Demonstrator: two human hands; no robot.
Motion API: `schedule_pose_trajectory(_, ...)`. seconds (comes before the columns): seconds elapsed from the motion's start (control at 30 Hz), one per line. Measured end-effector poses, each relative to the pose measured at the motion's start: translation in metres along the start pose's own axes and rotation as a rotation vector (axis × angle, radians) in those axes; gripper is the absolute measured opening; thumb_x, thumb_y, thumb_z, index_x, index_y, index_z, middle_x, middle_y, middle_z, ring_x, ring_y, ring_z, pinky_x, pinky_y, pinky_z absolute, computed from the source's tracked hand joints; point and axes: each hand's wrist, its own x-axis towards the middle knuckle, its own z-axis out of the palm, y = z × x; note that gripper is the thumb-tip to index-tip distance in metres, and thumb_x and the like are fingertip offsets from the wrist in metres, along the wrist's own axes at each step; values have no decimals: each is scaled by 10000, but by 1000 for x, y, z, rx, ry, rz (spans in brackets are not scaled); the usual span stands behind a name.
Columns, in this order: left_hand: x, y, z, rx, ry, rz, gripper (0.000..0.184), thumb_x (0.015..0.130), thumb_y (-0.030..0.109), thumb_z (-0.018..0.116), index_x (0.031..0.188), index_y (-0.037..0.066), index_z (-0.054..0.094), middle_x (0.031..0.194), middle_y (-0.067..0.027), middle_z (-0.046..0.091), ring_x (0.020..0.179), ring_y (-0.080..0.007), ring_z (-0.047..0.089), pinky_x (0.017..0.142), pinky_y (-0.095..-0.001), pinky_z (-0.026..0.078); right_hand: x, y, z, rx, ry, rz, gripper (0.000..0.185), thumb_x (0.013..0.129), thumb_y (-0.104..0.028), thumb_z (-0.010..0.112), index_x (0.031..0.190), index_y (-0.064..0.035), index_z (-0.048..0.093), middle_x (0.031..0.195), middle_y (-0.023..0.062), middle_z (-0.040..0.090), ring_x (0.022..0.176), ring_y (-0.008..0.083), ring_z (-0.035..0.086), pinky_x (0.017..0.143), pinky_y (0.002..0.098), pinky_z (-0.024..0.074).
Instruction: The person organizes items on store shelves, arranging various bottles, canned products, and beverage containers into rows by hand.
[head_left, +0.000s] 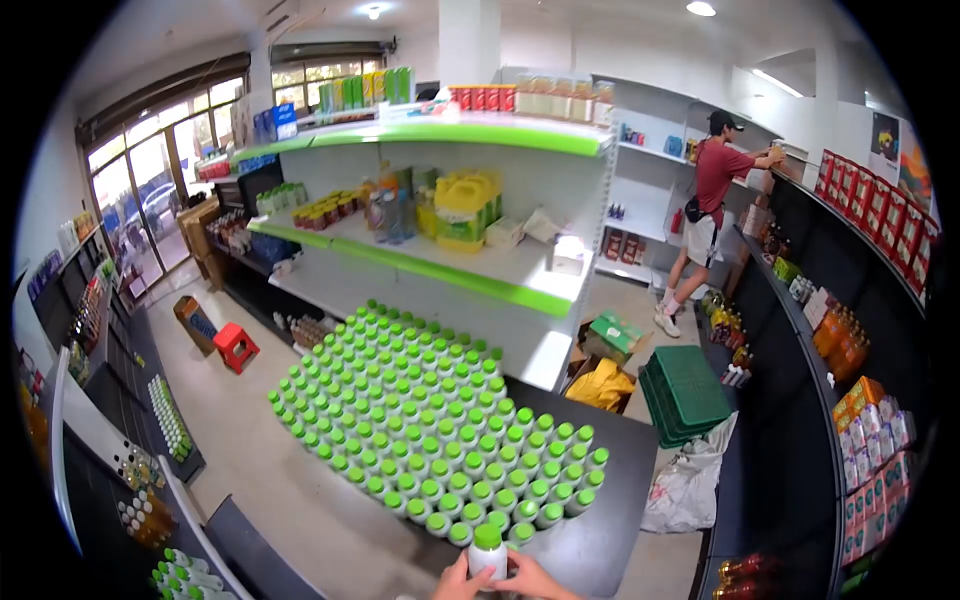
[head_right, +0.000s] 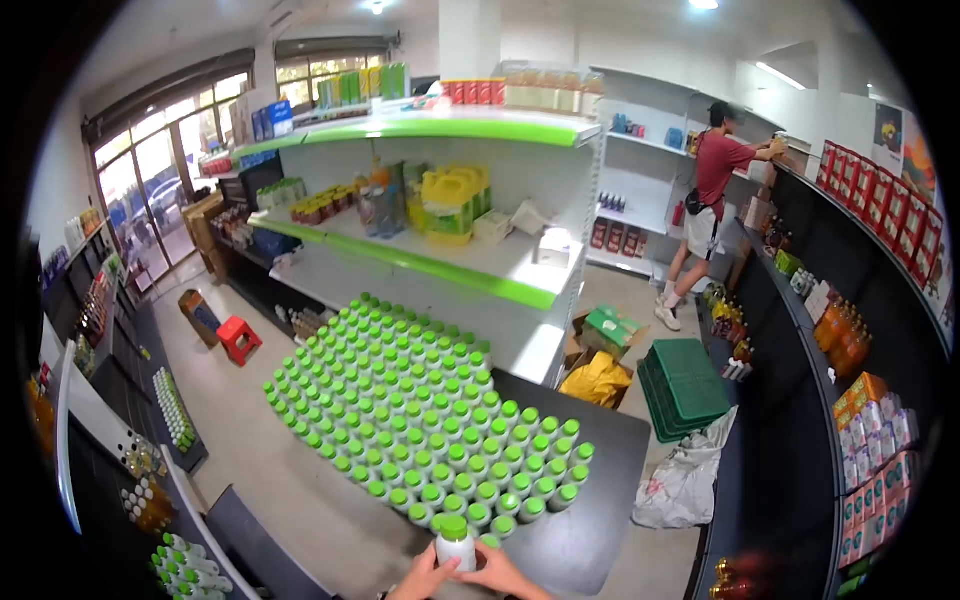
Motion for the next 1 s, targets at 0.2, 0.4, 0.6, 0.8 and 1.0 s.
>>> schedule_pose_trajectory(0.2,-40,1,-169,-4,60,-31,478,900,229,626,1275,-19,462,1155,-112,599,1032,-178,564,917,-332,441,73,-67,150,-64,-59,26,648,707,-200,791,1266,-16,519,1102,85,639,1019,144,586,922,320,452)
schedule_pose_trajectory(0.4,-80,-44,-317,-20,250,66,546,859,301,662,1276,7,470,1085,-177,639,1023,-247,619,876,-353,466,150,-82,294,-90,-182,-139,640,696,-275,773,1234,-24,535,941,88,655,770,149,588,748,305,489)
schedule_pose_trajectory(0.6,-79,-51,-401,-83,321,19,473,911,239,599,1288,-10,458,1161,-117,603,1088,-182,549,958,-336,414,216,-88,366,-99,-230,-136,631,694,-259,773,1231,-29,535,952,89,651,777,151,593,742,308,492)
schedule_pose_trajectory(0.8,-31,-88,-479,-60,220,-22,489,930,250,582,1307,-19,423,1143,-114,604,1058,-174,554,932,-323,430,297,-80,400,-28,-286,-2,643,731,-176,787,1282,-23,494,1142,89,616,1021,163,595,903,325,471)
schedule_pose_trajectory(1.0,45,-76,-595,-64,179,-83,512,934,267,579,1323,-12,398,1119,-98,586,1006,-169,550,894,-318,443,430,-98,446,-10,-239,-86,635,711,-176,782,1259,-6,512,1068,101,643,965,156,615,853,322,487)
